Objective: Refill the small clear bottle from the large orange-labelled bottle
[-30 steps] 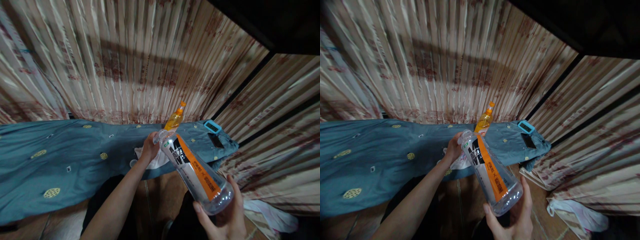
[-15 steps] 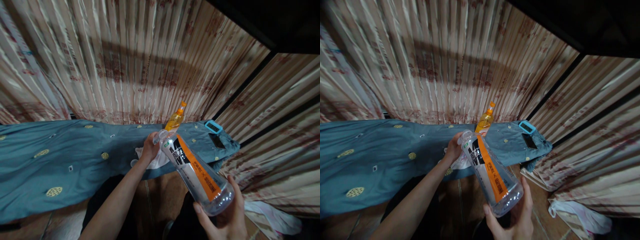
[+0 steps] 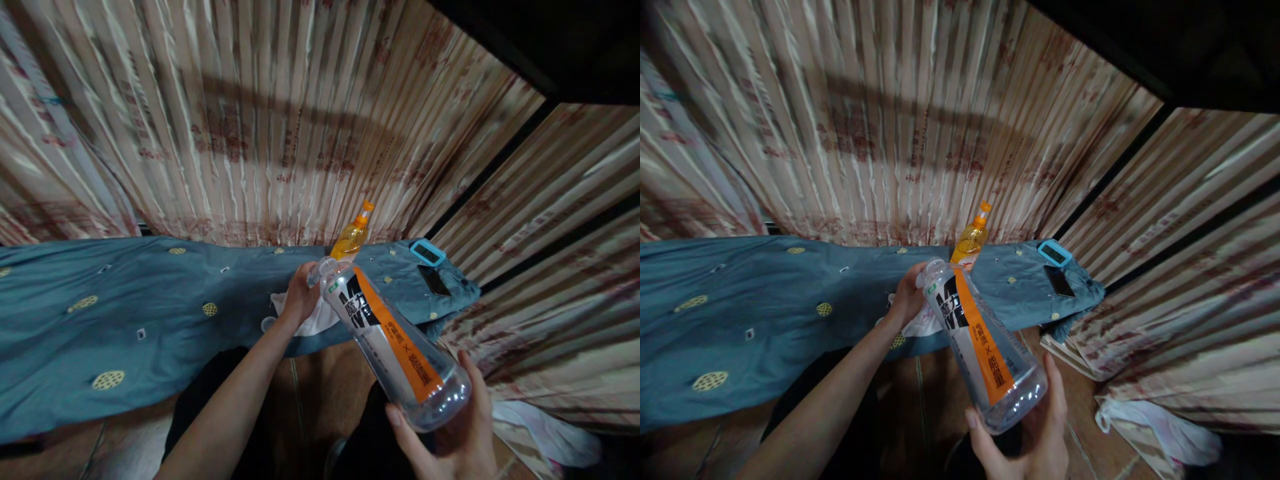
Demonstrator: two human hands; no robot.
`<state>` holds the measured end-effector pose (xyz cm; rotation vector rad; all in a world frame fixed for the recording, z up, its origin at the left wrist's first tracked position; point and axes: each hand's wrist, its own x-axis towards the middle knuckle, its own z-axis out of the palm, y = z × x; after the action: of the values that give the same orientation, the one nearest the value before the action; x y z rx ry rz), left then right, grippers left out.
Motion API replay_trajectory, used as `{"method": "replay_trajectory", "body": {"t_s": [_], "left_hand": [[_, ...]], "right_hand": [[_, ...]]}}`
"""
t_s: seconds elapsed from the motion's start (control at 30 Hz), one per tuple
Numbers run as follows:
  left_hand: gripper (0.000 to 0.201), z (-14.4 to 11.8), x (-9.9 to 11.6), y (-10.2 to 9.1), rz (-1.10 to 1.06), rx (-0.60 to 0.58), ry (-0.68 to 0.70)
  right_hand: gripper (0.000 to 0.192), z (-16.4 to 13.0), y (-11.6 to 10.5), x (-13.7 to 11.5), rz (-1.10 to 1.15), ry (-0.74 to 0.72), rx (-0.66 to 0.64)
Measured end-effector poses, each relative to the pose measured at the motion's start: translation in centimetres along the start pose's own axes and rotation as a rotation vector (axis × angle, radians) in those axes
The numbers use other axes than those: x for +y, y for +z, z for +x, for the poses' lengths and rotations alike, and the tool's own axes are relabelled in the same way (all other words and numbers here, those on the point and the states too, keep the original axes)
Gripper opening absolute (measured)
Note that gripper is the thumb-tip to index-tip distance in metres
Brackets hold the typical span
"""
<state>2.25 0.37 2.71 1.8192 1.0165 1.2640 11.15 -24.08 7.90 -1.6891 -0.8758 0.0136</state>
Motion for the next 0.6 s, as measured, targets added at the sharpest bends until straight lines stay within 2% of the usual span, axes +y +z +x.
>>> {"method": "replay_trajectory", "body": {"t_s": [0.6], "left_hand": [[0.026, 0.06, -0.08, 0.07, -0.011, -0.003, -0.016]], "right_hand": [[0.101, 0.09, 0.09, -0.19, 0.014, -0.019, 0.005]]}}
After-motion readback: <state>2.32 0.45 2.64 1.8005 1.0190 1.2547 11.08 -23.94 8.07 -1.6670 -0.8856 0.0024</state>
